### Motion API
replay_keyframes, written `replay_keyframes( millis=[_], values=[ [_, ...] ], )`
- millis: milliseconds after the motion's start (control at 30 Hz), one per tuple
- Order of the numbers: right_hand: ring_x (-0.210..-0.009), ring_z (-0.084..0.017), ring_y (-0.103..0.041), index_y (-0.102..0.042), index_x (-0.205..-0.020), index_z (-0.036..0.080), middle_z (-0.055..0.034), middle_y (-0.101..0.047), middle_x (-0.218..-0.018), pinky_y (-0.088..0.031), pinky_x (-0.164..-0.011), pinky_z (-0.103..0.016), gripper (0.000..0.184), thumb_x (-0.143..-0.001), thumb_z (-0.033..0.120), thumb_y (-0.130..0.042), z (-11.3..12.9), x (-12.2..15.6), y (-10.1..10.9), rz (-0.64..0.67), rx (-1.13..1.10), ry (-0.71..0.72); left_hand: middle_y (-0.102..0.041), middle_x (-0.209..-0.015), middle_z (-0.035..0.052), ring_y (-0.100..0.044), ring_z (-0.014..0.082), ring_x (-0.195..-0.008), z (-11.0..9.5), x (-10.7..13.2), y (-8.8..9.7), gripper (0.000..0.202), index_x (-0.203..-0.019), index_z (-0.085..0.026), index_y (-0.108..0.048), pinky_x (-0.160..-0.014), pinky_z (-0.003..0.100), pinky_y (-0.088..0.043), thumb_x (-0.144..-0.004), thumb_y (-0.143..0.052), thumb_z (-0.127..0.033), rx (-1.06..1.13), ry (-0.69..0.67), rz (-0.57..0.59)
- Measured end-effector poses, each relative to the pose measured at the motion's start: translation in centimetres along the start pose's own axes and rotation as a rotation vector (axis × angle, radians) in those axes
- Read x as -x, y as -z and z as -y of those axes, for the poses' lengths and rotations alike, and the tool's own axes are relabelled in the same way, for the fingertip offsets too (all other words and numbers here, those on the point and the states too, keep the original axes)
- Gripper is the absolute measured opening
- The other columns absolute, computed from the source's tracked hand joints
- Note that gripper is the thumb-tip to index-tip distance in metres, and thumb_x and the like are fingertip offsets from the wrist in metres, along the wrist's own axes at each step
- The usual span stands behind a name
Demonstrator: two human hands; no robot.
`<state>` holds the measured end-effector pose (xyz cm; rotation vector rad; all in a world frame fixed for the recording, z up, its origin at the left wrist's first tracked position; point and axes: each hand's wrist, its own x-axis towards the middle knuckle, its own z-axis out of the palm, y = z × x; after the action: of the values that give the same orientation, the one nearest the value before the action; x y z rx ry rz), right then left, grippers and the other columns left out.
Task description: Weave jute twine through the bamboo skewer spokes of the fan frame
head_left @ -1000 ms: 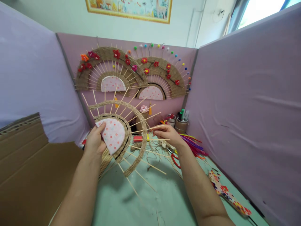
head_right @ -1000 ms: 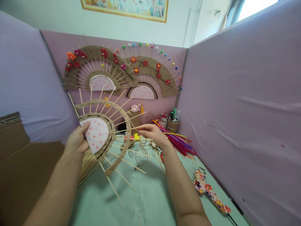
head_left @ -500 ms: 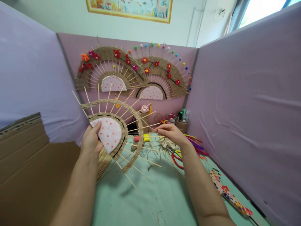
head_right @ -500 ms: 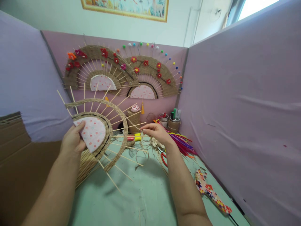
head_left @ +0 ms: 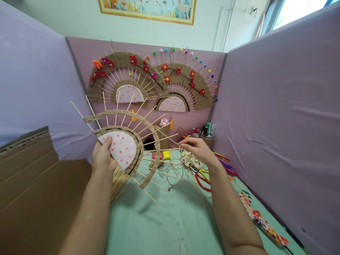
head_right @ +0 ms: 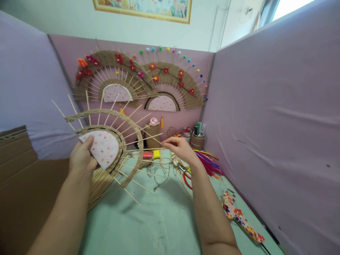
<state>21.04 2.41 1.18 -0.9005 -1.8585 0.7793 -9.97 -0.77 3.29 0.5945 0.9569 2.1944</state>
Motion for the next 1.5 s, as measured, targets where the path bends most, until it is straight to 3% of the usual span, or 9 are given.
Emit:
replay_keyframes(
  millis=[267, 400, 533, 733, 867, 1033, 1167, 1333, 1500],
  values=[
    [-0.066, -0.013, -0.052, -0.071, -0.087, 0.016, -0.0023, -0.065, -0.074, -0.038, -0.06, -0.025, 0.024, -0.077, 0.037, -0.064, 0.5, 0.1, -0.1, -0.068, -0.094, -0.025, -0.07, -0.089, 0.0, -0.066, 0.0135, -0.094, 0.3, 0.0, -0.1, 0.014, -0.082, -0.022, -0.062, -0.085, 0.03, -0.054, -0.075, -0.06, -0.01, 0.004, -0.044, -0.023],
    [-0.059, -0.01, -0.047, -0.071, -0.085, 0.017, -0.0015, -0.064, -0.072, -0.035, -0.055, -0.023, 0.025, -0.074, 0.039, -0.068, 0.0, 0.1, -0.3, -0.057, -0.251, -0.061, -0.07, -0.09, -0.001, -0.066, 0.0132, -0.096, 0.4, 0.2, -0.3, 0.013, -0.081, -0.022, -0.06, -0.085, 0.028, -0.054, -0.077, -0.059, -0.01, 0.025, -0.044, -0.035],
    [-0.05, -0.007, -0.038, -0.069, -0.08, 0.017, 0.0013, -0.057, -0.062, -0.028, -0.048, -0.022, 0.025, -0.07, 0.039, -0.071, -0.6, -0.1, -0.4, -0.006, -0.472, -0.119, -0.069, -0.083, -0.0023, -0.067, 0.012, -0.091, 0.6, 0.4, -0.4, 0.015, -0.08, -0.021, -0.062, -0.086, 0.029, -0.054, -0.075, -0.06, -0.007, 0.1, -0.044, -0.03],
    [-0.05, -0.005, -0.039, -0.065, -0.073, 0.016, 0.0015, -0.057, -0.065, -0.024, -0.045, -0.02, 0.026, -0.062, 0.036, -0.077, -1.2, -0.4, -1.7, 0.098, -0.668, -0.234, -0.07, -0.086, 0.0003, -0.065, 0.0137, -0.097, 1.0, 1.0, -0.8, 0.012, -0.079, -0.019, -0.06, -0.087, 0.029, -0.054, -0.078, -0.059, -0.008, 0.124, 0.019, -0.046],
    [-0.05, -0.006, -0.042, -0.065, -0.074, 0.015, 0.0024, -0.056, -0.061, -0.027, -0.047, -0.02, 0.026, -0.063, 0.036, -0.077, -1.4, -0.4, -3.7, 0.24, -0.606, -0.274, -0.069, -0.094, 0.0055, -0.064, 0.0163, -0.1, 2.2, 1.7, -1.5, 0.009, -0.084, -0.015, -0.061, -0.089, 0.033, -0.052, -0.081, -0.055, -0.009, 0.158, 0.078, -0.08],
    [-0.07, -0.013, -0.057, -0.068, -0.087, 0.016, -0.0027, -0.065, -0.079, -0.042, -0.062, -0.024, 0.029, -0.067, 0.036, -0.074, -0.1, 0.1, -4.8, 0.333, -0.528, -0.256, -0.068, -0.101, 0.0093, -0.062, 0.0206, -0.106, 3.2, 2.2, -1.9, 0.009, -0.087, -0.015, -0.062, -0.091, 0.038, -0.051, -0.081, -0.056, -0.01, 0.182, 0.119, -0.075],
    [-0.07, -0.012, -0.058, -0.062, -0.104, 0.02, -0.0012, -0.066, -0.087, -0.043, -0.064, -0.023, 0.037, -0.069, 0.028, -0.071, 0.5, 0.0, -4.7, 0.257, -0.535, -0.189, -0.068, -0.103, 0.0099, -0.062, 0.0211, -0.106, 3.5, 1.8, -1.6, 0.01, -0.088, -0.014, -0.062, -0.091, 0.04, -0.051, -0.082, -0.056, -0.011, 0.185, 0.147, -0.109],
    [-0.059, -0.01, -0.049, -0.056, -0.113, 0.022, 0.0016, -0.061, -0.074, -0.037, -0.053, -0.021, 0.036, -0.078, 0.025, -0.059, 0.3, -0.7, -5.4, 0.16, -0.393, -0.138, -0.068, -0.102, 0.0102, -0.062, 0.0201, -0.106, 3.7, 1.5, -1.5, 0.009, -0.087, -0.013, -0.062, -0.093, 0.04, -0.049, -0.083, -0.054, -0.01, 0.162, 0.274, -0.193],
    [-0.068, -0.013, -0.054, -0.053, -0.117, 0.021, -0.0002, -0.06, -0.078, -0.043, -0.063, -0.025, 0.04, -0.078, 0.027, -0.06, 0.4, -0.6, -5.8, 0.061, -0.327, -0.025, -0.069, -0.094, 0.009, -0.066, 0.0191, -0.093, 3.4, 2.7, -2.1, 0.022, -0.089, -0.012, -0.064, -0.091, 0.041, -0.051, -0.076, -0.054, 0.002, 0.139, 0.413, -0.025]
  ],
)
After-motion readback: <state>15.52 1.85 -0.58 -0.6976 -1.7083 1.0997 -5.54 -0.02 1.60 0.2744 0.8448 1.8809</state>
